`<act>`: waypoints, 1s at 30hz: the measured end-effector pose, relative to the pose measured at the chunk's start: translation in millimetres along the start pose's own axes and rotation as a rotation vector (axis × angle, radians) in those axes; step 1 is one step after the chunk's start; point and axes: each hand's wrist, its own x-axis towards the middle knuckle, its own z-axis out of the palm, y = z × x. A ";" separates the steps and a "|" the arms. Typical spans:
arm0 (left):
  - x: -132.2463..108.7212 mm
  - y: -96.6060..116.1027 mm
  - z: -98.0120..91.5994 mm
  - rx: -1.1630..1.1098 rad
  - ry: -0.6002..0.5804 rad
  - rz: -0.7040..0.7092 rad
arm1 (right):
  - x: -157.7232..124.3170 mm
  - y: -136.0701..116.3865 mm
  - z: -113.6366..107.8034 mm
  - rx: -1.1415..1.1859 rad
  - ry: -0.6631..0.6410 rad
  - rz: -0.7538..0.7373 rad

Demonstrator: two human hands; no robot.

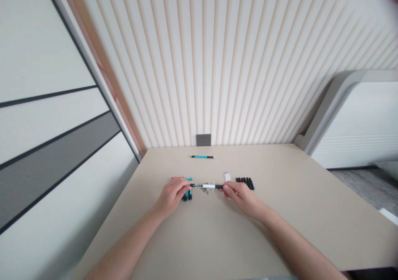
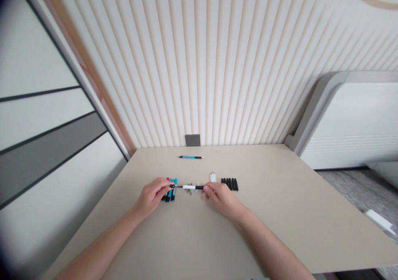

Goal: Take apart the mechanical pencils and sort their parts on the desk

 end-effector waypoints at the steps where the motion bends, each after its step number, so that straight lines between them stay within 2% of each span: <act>1: -0.4 -1.4 -0.1 0.014 -0.013 0.000 | -0.1 -0.5 0.1 -0.003 0.001 -0.003; 8: 0.2 -3.4 -2.8 0.136 -0.120 0.050 | 0.9 3.2 -1.3 -0.029 0.072 -0.040; 18: 2.1 0.4 -5.3 0.130 -0.164 0.088 | 0.3 8.0 -1.8 -0.008 0.054 -0.069; 23: 2.3 -0.3 -3.9 0.140 -0.168 0.082 | 1.6 10.3 -1.1 -0.038 0.062 -0.102; 27: 2.8 -1.1 -4.6 0.122 -0.144 0.067 | 1.7 6.6 0.6 -0.010 0.123 -0.028; 30: 2.3 -1.7 -5.7 0.085 -0.088 0.040 | 1.3 4.4 3.4 0.059 0.121 0.010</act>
